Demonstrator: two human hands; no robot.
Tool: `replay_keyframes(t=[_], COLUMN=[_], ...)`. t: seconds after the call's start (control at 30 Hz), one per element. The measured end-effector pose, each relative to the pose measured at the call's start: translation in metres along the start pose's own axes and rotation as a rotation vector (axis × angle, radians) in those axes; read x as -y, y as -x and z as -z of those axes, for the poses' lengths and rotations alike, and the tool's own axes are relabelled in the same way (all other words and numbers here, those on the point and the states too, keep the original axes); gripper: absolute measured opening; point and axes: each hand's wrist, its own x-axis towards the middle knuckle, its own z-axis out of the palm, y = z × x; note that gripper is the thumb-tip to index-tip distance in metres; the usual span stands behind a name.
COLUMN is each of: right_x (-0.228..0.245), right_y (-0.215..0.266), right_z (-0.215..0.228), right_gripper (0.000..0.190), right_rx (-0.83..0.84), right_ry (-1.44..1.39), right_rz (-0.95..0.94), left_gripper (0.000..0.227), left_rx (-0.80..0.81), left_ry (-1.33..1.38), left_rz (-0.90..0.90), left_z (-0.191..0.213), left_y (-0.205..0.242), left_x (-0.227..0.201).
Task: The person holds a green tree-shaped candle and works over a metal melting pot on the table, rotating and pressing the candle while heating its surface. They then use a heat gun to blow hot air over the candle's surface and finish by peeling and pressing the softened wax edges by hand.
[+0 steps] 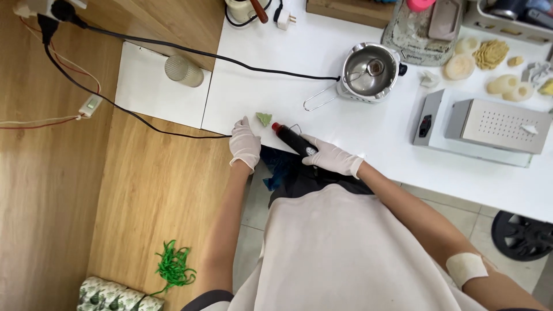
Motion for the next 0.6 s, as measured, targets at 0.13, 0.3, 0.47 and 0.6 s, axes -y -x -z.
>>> replay_keyframes(t=[0.13, 0.3, 0.47, 0.6], right_x=[0.024, 0.053, 0.095, 0.129], right_y=[0.006, 0.024, 0.037, 0.037], right_z=[-0.001, -0.005, -0.023, -0.037], right_gripper=[0.080, 0.080, 0.092, 0.104], right_rx=[0.138, 0.241, 0.335, 0.376], right_ry=[-0.467, -0.664, -0.705, -0.580], right_rz=[-0.212, -0.290, -0.273, -0.226], left_gripper=[0.071, 0.040, 0.044, 0.066], left_rx=[-0.150, -0.222, 0.053, 0.338], left_ry=[0.092, 0.303, 0.321, 0.556], left_rz=[0.033, 0.085, 0.059, 0.222], left_z=[-0.014, 0.007, 0.038, 0.048], left_y=[0.019, 0.067, 0.110, 0.117], left_x=[0.006, -0.005, -0.003, 0.003])
